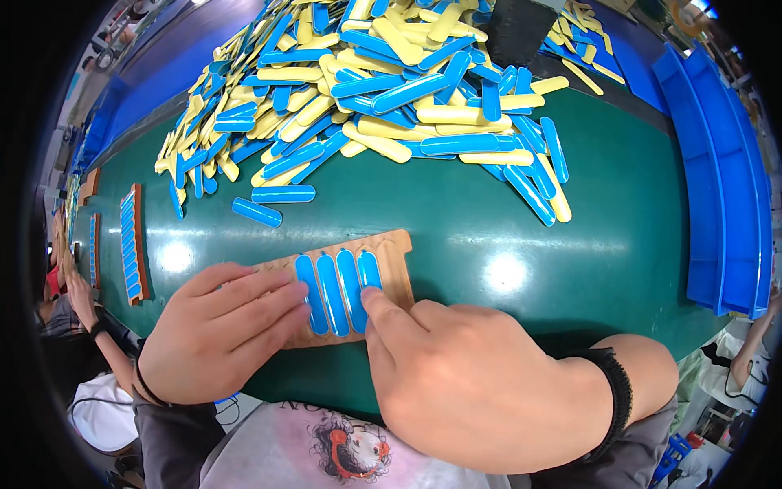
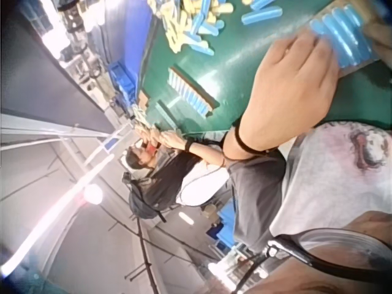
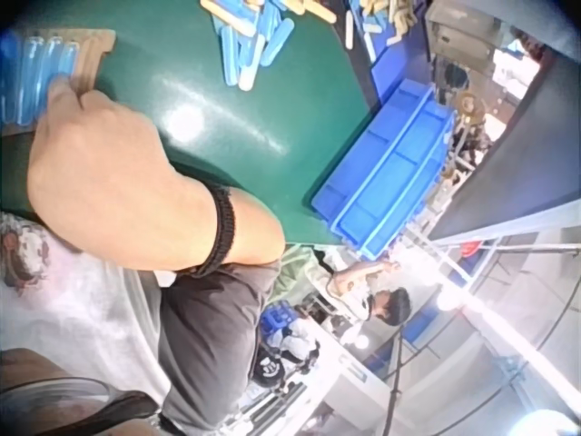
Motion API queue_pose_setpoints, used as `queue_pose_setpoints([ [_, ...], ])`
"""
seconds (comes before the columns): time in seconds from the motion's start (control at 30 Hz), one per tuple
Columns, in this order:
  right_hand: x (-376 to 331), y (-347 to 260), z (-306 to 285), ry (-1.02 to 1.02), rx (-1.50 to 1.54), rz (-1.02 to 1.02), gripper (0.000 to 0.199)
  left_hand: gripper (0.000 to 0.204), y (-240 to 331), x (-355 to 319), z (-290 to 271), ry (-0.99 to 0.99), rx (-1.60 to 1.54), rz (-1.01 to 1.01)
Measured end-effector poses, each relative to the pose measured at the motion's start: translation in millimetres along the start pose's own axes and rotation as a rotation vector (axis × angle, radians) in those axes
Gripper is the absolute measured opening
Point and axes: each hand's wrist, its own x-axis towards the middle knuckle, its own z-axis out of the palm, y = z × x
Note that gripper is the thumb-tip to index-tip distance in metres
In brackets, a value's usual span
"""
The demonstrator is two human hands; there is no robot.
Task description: Assembling blue and yellow plastic/rubber strips into a cardboard holder on a production line.
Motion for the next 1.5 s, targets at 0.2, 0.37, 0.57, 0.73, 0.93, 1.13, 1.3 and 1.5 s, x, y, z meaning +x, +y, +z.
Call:
queue_pose_setpoints([
  [0.2, 1.6, 2.0, 5.2, -0.033, -0.073, 0.022, 0.034, 0.028, -2.0, 2.2, 4.4, -0.097, 0.025, 0.035],
  [0.37, 4.4, 5.9, 3.5, -0.024, -0.022, 0.02, 0.031, 0.028, -3.5, 2.6, 1.8, -0.089, -0.033, 0.036],
  [0.57, 28.2, 34.5, 3.3, 0.212, 0.023, -0.045, 0.027, 0.032, -40.1, 1.3, -9.2, 0.114, 0.027, -0.166],
  [0.73, 82.8, 62.8, 6.4, 0.27, 0.007, -0.209, 0.019, 0.037, -71.3, -4.8, -1.3, 0.059, 0.033, -0.278],
  [0.93, 130.4, 68.3, 10.2, 0.042, -0.296, -0.222, 0.009, 0.014, -83.9, -0.2, 16.2, 0.088, 0.037, -0.169],
  [1.13, 87.2, 76.0, -12.5, 0.214, -0.219, -0.149, 0.017, 0.019, -66.4, -0.9, -5.1, 0.162, 0.062, -0.009],
  [1.3, 29.0, 67.1, -5.8, 0.343, 0.031, -0.197, 0.024, 0.022, -41.4, 0.5, -5.0, 0.136, -0.09, 0.189],
  [1.5, 13.4, 45.5, 5.6, 0.184, -0.103, -0.195, 0.024, 0.019, -34.3, 3.4, 8.2, 0.018, -0.097, 0.161],
])
